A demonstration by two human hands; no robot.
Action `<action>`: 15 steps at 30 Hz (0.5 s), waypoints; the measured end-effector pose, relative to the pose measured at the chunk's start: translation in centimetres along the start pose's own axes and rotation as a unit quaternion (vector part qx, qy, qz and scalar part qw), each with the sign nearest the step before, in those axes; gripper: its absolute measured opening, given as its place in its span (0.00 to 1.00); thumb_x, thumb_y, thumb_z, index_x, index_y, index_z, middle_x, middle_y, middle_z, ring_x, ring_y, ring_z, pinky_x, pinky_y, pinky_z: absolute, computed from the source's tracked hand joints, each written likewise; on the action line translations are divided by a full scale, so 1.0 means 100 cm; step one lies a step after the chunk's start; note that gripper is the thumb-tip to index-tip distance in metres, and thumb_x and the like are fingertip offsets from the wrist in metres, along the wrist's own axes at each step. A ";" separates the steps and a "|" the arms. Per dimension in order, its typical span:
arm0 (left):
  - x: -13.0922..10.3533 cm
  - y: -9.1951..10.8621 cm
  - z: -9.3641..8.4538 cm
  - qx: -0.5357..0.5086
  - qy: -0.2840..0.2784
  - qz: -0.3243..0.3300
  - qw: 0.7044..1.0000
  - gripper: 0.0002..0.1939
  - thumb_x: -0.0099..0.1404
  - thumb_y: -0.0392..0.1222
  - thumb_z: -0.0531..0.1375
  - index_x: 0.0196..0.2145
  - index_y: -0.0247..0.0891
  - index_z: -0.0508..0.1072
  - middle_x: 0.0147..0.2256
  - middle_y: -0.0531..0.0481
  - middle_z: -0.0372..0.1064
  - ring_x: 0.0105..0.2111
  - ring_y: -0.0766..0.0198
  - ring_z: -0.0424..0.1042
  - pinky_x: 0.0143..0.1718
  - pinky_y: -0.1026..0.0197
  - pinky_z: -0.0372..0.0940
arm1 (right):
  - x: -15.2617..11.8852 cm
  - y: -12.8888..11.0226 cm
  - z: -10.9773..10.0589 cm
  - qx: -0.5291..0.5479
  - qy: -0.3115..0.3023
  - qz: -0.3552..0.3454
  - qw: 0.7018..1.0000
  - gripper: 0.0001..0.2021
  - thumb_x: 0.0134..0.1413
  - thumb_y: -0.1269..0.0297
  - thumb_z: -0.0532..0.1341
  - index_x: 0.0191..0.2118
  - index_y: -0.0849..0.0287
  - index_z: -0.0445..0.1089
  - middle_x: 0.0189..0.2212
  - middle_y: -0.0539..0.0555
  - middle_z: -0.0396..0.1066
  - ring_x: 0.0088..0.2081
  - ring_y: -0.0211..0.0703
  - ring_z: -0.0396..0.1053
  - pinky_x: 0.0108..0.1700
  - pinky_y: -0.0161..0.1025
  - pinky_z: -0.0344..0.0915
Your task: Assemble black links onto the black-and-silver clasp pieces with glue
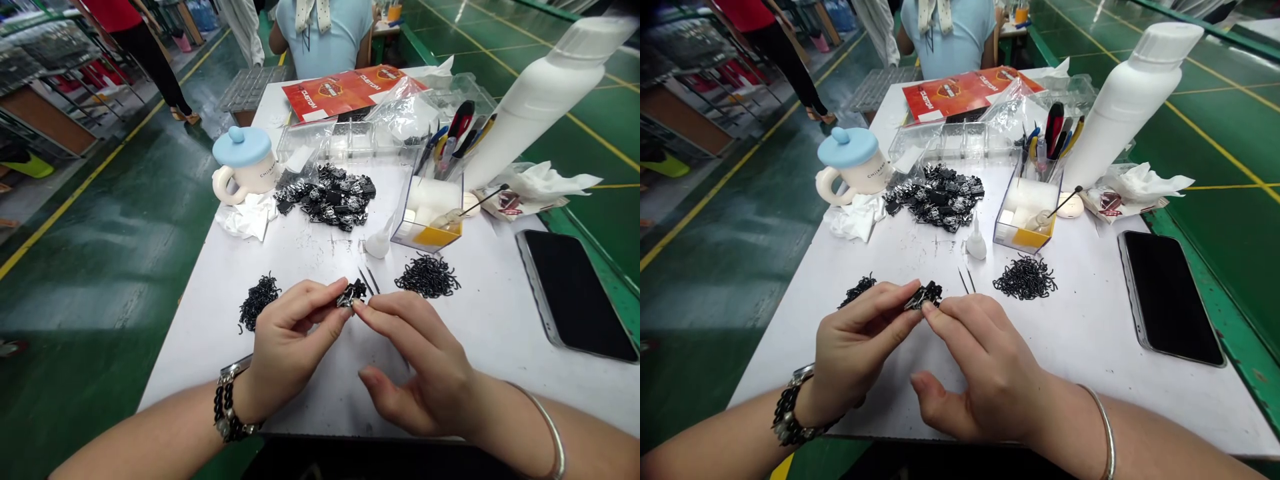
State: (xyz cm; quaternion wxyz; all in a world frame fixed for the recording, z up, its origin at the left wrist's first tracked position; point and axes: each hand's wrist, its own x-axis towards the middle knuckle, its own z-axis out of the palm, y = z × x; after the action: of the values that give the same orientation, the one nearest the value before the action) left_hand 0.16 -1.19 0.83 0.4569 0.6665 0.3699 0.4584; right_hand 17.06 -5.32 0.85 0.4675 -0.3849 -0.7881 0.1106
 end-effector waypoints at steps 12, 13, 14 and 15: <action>0.001 0.003 0.002 -0.050 -0.001 -0.074 0.996 0.18 0.58 0.27 0.61 0.43 0.46 0.76 0.34 0.54 0.70 0.35 0.74 0.70 0.37 0.78 0.67 | 0.004 -0.003 0.000 0.001 -0.011 0.017 1.000 0.17 0.55 0.65 0.57 0.46 0.74 0.66 0.38 0.63 0.67 0.39 0.47 0.65 0.39 0.45 0.67; 0.001 0.004 0.002 -0.069 -0.001 -0.099 0.993 0.17 0.57 0.27 0.62 0.41 0.46 0.77 0.34 0.54 0.70 0.35 0.74 0.71 0.38 0.78 0.68 | 0.005 -0.003 -0.002 0.003 -0.013 0.017 1.000 0.16 0.56 0.65 0.56 0.46 0.73 0.66 0.37 0.63 0.67 0.38 0.46 0.65 0.39 0.44 0.67; 0.001 0.005 0.002 -0.089 0.001 -0.124 0.988 0.16 0.57 0.28 0.62 0.40 0.46 0.77 0.34 0.54 0.71 0.35 0.74 0.71 0.38 0.78 0.68 | 0.006 -0.002 -0.005 -0.003 -0.014 0.014 1.000 0.16 0.56 0.65 0.56 0.46 0.72 0.66 0.36 0.62 0.67 0.38 0.46 0.65 0.38 0.44 0.66; 0.002 0.006 0.003 -0.109 0.004 -0.149 0.983 0.15 0.57 0.29 0.63 0.39 0.46 0.78 0.34 0.54 0.71 0.35 0.74 0.72 0.38 0.78 0.68 | 0.006 0.000 -0.011 -0.021 -0.013 0.010 1.000 0.16 0.57 0.65 0.56 0.47 0.71 0.66 0.36 0.61 0.66 0.38 0.46 0.65 0.38 0.43 0.66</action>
State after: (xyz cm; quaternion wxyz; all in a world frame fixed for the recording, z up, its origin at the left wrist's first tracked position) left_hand 0.50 -1.28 1.43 0.5891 0.5482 0.4145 0.4250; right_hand 17.74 -5.08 1.84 0.4475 -0.4008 -0.7926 0.1038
